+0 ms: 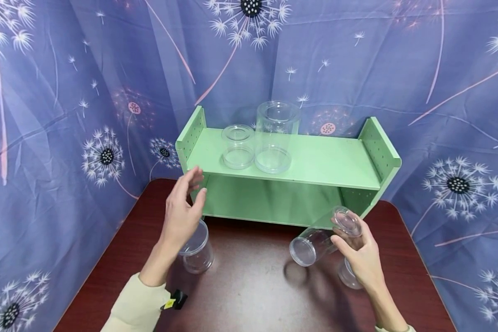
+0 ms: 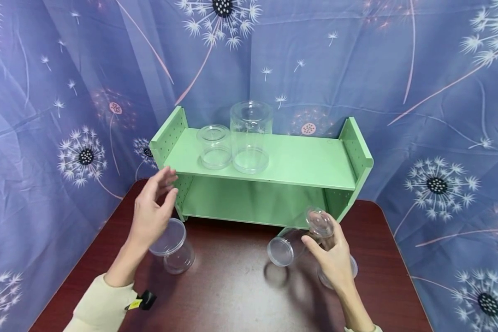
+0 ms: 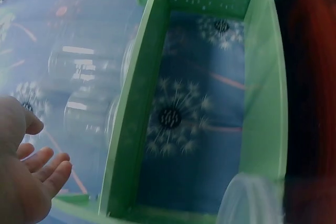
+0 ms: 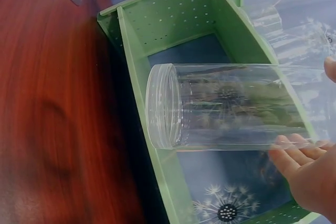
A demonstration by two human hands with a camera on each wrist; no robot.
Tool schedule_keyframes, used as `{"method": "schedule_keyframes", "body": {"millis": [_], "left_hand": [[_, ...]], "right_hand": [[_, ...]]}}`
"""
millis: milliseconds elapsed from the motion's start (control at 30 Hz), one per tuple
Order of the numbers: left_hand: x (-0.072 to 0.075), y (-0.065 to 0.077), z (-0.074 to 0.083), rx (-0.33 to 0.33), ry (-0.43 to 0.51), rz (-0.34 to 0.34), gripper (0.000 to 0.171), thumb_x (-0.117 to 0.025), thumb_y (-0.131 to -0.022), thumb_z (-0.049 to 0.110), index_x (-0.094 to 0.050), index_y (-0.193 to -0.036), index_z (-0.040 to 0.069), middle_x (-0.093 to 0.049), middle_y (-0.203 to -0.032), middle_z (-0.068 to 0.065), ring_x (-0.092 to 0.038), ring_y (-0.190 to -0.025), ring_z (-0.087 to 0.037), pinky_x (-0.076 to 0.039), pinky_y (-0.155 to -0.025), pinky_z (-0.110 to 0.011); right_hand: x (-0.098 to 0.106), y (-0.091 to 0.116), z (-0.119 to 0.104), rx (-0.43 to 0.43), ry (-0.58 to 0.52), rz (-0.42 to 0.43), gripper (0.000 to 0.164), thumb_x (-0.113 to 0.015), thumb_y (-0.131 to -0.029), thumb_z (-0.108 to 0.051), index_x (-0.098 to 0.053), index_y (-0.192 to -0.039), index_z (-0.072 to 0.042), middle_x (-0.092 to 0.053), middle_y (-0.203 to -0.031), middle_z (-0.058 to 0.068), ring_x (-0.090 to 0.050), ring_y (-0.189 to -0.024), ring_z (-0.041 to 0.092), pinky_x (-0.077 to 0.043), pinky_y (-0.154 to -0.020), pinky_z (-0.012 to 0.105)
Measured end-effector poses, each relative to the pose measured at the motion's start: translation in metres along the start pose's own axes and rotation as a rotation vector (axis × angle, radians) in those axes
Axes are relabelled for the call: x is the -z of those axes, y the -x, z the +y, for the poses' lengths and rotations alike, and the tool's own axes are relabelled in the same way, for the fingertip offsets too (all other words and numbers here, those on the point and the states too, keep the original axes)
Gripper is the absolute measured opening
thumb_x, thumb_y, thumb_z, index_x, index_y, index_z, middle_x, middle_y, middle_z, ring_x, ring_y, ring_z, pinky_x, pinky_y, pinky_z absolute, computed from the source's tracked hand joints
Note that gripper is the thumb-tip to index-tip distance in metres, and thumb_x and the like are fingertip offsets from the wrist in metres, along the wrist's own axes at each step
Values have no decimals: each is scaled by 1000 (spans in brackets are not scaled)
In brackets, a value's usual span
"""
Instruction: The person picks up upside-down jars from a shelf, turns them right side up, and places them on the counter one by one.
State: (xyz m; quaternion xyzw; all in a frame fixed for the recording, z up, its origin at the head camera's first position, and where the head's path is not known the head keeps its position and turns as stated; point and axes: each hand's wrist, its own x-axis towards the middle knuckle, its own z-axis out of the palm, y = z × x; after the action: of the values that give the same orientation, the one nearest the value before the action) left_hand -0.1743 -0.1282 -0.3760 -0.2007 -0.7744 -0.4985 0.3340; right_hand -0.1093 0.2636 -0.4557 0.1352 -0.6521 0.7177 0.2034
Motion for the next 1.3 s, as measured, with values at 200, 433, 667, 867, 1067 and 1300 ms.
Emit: {"method": "schedule_keyframes", "body": {"millis": [200, 433, 667, 867, 1067, 1300], "left_hand": [[-21, 19, 9, -36, 67, -70, 57, -68, -89, -15, -54, -144, -6, -64, -135, -17, -63, -121, -29, -54, -97, -42], [-43, 47, 13, 19, 94, -163, 59, -69, -91, -9, -53, -147, 0, -63, -138, -11, -61, -125, -25, -54, -100, -44], [-64, 76, 7, 98, 127, -297, 60, -72, -94, 1, -51, -150, 7, -62, -140, -8, -59, -128, -22, -51, -105, -40], [-83, 98, -9, 95, 205, -369, 62, -74, -91, -1, -50, -148, 0, -61, -139, -14, -62, -124, -30, -55, -99, -44], [-93, 118, -18, 155, 200, -448, 65, -76, -91, 5, -50, -150, 1, -60, -141, -12, -61, -124, -29, -53, -100, -44], [-103, 140, -26, 267, 251, -530, 72, -77, -91, 9, -43, -154, 5, -54, -148, -8, -58, -130, -28, -52, -104, -43]], "right_hand": [[-3, 4, 1, -31, 3, 10, 71, -59, -87, 28, -39, -151, 7, -67, -134, 3, -67, -119, 18, -51, -102, 26], [-8, 7, 0, -48, -13, 8, 70, -58, -88, 27, -37, -152, 7, -66, -135, 1, -67, -119, 19, -51, -102, 27], [-14, 8, 1, 6, -114, -43, 68, -54, -89, 28, -36, -152, 8, -65, -138, 6, -66, -122, 20, -51, -103, 28], [-21, 8, 5, 53, -178, -82, 67, -52, -89, 29, -32, -151, 14, -61, -141, 17, -63, -127, 24, -50, -106, 32], [-25, 11, 4, 41, -156, -105, 67, -52, -91, 26, -27, -152, 16, -61, -142, 15, -63, -127, 24, -49, -106, 32], [-32, 15, 1, 51, -190, -132, 67, -51, -92, 25, -26, -153, 15, -60, -143, 19, -62, -128, 25, -49, -107, 33]]}}
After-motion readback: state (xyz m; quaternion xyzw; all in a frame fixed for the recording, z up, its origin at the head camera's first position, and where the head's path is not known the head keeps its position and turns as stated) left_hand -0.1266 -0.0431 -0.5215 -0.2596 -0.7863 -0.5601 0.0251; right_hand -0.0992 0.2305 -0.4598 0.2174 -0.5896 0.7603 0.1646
